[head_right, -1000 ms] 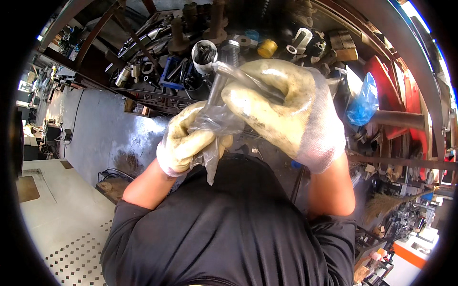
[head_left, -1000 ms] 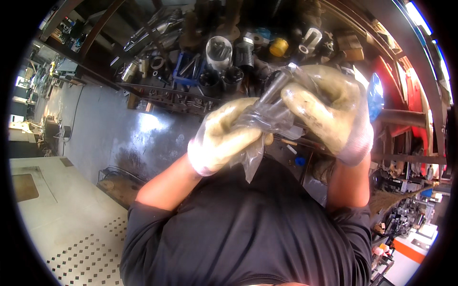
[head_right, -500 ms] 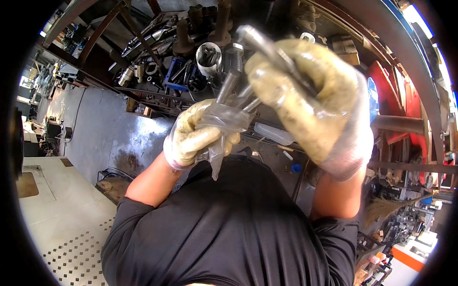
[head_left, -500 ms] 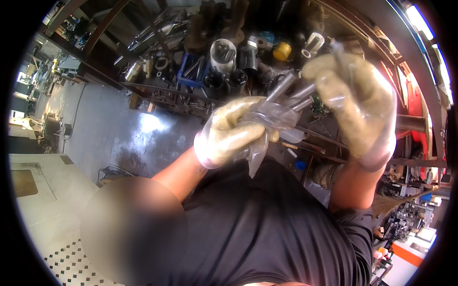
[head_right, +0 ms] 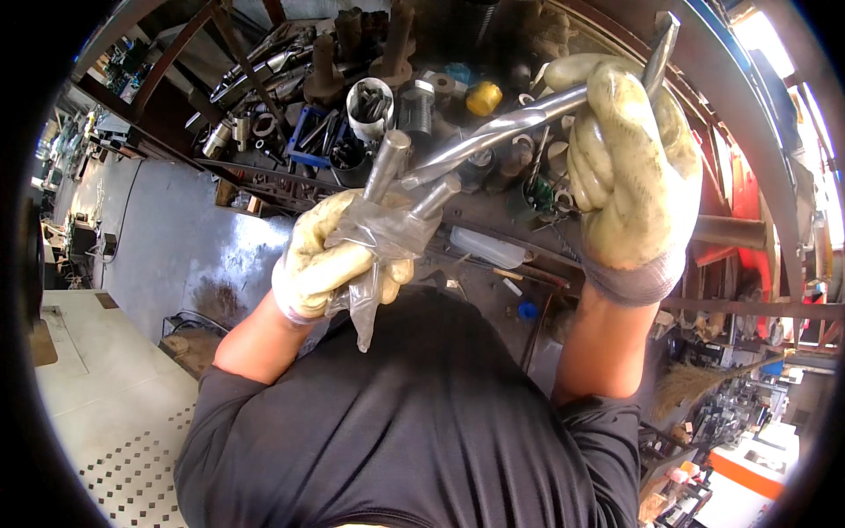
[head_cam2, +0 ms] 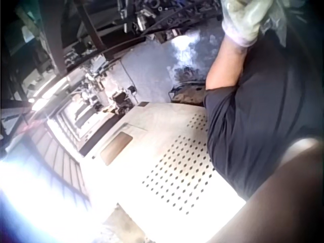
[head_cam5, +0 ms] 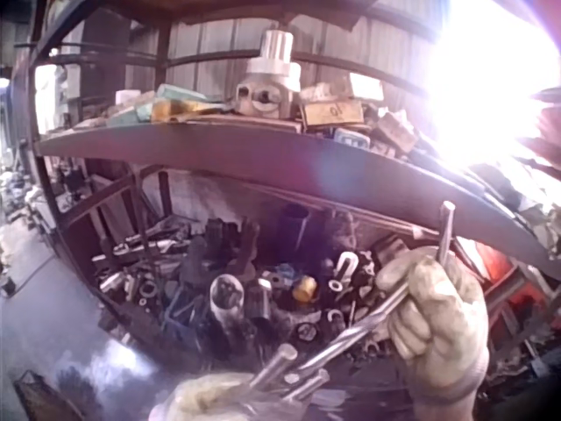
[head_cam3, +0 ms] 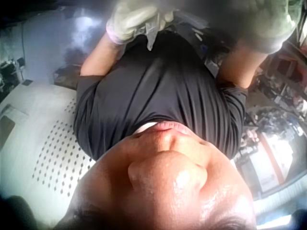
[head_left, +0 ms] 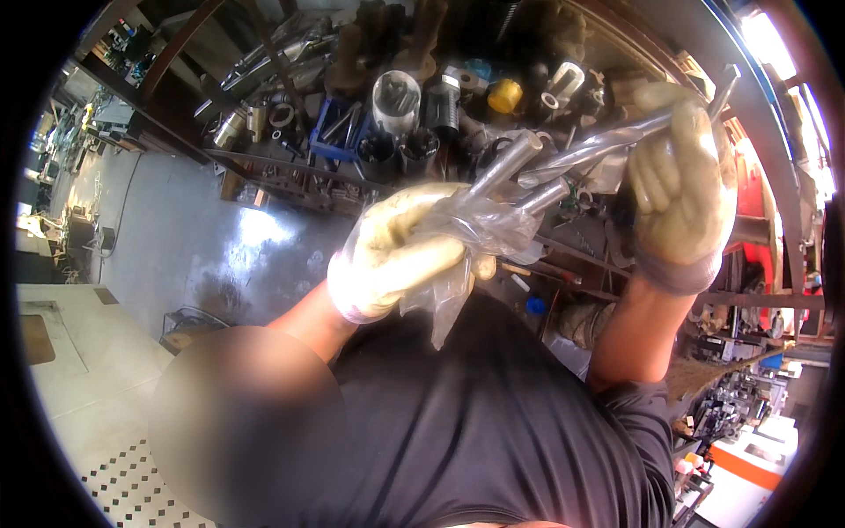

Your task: The person picks up a drill bit from a stand and places it on a shelf. They then pick up a wooden box from the shelf, look at it, and return it. Finally, they pick up a plastic bag containing metal parts and turn it over in their hands.

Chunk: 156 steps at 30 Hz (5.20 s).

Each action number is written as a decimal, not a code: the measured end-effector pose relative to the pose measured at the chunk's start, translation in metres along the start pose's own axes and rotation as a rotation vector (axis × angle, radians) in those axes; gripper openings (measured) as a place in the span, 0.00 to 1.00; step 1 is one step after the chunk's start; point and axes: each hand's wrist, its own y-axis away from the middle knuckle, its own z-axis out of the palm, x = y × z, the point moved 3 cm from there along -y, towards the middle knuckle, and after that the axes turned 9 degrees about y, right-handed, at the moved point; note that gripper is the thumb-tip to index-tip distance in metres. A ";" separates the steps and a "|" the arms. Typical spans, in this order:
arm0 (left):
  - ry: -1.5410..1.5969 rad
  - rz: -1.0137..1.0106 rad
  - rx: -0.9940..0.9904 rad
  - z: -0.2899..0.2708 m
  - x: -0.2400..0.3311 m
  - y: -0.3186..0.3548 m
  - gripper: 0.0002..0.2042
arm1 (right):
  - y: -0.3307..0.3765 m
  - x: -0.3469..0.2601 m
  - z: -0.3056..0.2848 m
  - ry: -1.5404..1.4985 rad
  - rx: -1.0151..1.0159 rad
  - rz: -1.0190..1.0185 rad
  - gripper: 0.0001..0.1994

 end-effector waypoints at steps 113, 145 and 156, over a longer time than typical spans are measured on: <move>-0.095 -0.049 0.157 0.009 0.009 -0.005 0.34 | 0.003 0.000 -0.031 -0.025 -0.209 -0.361 0.12; -0.084 -0.108 -0.091 -0.010 0.005 0.001 0.29 | 0.006 -0.003 0.005 0.200 -0.312 -0.039 0.19; 0.132 -0.111 -0.029 -0.028 -0.010 0.000 0.28 | 0.010 0.012 0.040 0.148 -0.405 0.284 0.13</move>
